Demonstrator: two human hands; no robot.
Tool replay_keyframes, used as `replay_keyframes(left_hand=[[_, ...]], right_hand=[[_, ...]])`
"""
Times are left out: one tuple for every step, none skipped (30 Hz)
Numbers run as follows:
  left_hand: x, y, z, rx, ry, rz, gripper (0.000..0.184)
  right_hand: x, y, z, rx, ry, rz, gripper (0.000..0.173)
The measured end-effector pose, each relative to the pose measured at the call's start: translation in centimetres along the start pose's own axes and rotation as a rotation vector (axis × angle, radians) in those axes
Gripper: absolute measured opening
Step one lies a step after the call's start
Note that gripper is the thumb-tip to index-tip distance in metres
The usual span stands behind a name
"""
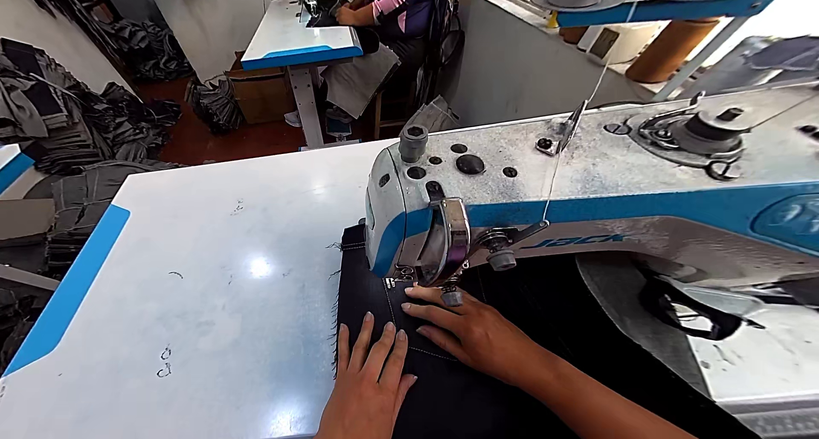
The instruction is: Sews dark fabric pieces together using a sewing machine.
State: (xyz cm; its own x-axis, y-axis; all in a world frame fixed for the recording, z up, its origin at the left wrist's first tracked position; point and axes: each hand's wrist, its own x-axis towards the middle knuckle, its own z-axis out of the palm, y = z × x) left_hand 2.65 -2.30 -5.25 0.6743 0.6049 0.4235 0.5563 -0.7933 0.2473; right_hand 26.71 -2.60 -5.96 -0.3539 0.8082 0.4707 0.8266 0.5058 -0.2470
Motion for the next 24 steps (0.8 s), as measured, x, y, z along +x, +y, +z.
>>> replay_keyframes(left_hand=[[0.2,-0.1,0.0,-0.002,0.0,-0.003,0.046],[0.4,-0.3,0.1,0.002,-0.003,-0.007,0.046],[0.7,-0.5,0.2,0.009,-0.003,-0.013,0.046],[1.1,-0.7,0.3,0.013,-0.005,-0.02,0.046],[1.5,-1.0,0.4,0.011,-0.011,-0.028,0.046],[1.9,-1.2,0.4,0.01,-0.02,-0.035,0.046],[2.2,-1.4,0.4,0.008,-0.03,-0.041,0.046],[2.4,-1.5,0.4,0.01,-0.04,-0.045,0.046],[2.5,-1.5,0.4,0.017,-0.049,-0.049,0.046],[2.6,-1.5,0.4,0.029,-0.054,-0.05,0.046],[2.5,-1.5,0.4,0.039,-0.047,-0.043,0.046],[2.4,-1.5,0.5,0.046,-0.032,-0.032,0.046],[2.3,-1.5,0.5,0.049,-0.014,-0.021,0.045],[2.2,-1.5,0.5,0.049,-0.003,-0.013,0.044],[2.1,-1.6,0.5,0.048,0.004,-0.009,0.044],[2.2,-1.6,0.6,0.05,0.004,-0.007,0.044],[2.3,-1.7,0.6,0.054,-0.001,-0.007,0.044],[2.4,-1.7,0.6,0.063,-0.01,-0.01,0.045],[2.6,-1.8,0.6,0.066,-0.015,-0.012,0.045],[2.7,-1.9,0.7,0.066,-0.014,-0.012,0.045],[2.9,-2.0,0.7,0.066,-0.01,-0.01,0.045],[3.0,-2.1,0.8,0.067,-0.014,-0.012,0.045],[3.1,-2.2,0.8,0.071,-0.021,-0.016,0.045],[3.3,-2.4,0.8,0.076,-0.023,-0.019,0.045]], right_hand=[[0.2,0.1,0.0,-0.004,-0.003,-0.002,0.035],[0.4,0.3,0.1,-0.01,0.001,-0.006,0.034],[0.8,0.5,0.1,-0.019,0.015,-0.008,0.034],[1.2,0.7,0.2,-0.034,0.035,-0.013,0.033],[1.7,0.9,0.1,-0.054,0.05,-0.015,0.032],[2.1,1.1,0.2,-0.069,0.053,-0.011,0.031],[2.4,1.3,0.2,-0.076,0.046,-0.001,0.031],[2.5,1.5,0.3,-0.079,0.033,0.012,0.031],[2.6,1.6,0.3,-0.081,0.025,0.026,0.03],[2.6,1.6,0.3,-0.08,0.018,0.038,0.03],[2.5,1.7,0.4,-0.081,0.01,0.046,0.031],[2.4,1.7,0.5,-0.086,0.005,0.051,0.032],[2.4,1.7,0.5,-0.091,0.001,0.058,0.033],[2.4,1.7,0.6,-0.094,-0.001,0.062,0.034],[2.4,1.8,0.5,-0.096,-0.006,0.068,0.035],[2.5,1.8,0.5,-0.096,-0.007,0.072,0.034],[2.6,1.9,0.5,-0.091,-0.003,0.073,0.033],[2.7,2.0,0.4,-0.084,0.005,0.073,0.032],[2.9,2.0,0.3,-0.078,0.01,0.071,0.03],[3.0,2.0,0.1,-0.075,0.01,0.073,0.029],[3.1,2.0,-0.1,-0.075,0.01,0.077,0.029],[3.3,2.0,-0.2,-0.074,0.005,0.086,0.029],[3.5,1.9,-0.3,-0.073,-0.005,0.098,0.028],[3.7,1.9,-0.4,-0.064,-0.016,0.114,0.026]])
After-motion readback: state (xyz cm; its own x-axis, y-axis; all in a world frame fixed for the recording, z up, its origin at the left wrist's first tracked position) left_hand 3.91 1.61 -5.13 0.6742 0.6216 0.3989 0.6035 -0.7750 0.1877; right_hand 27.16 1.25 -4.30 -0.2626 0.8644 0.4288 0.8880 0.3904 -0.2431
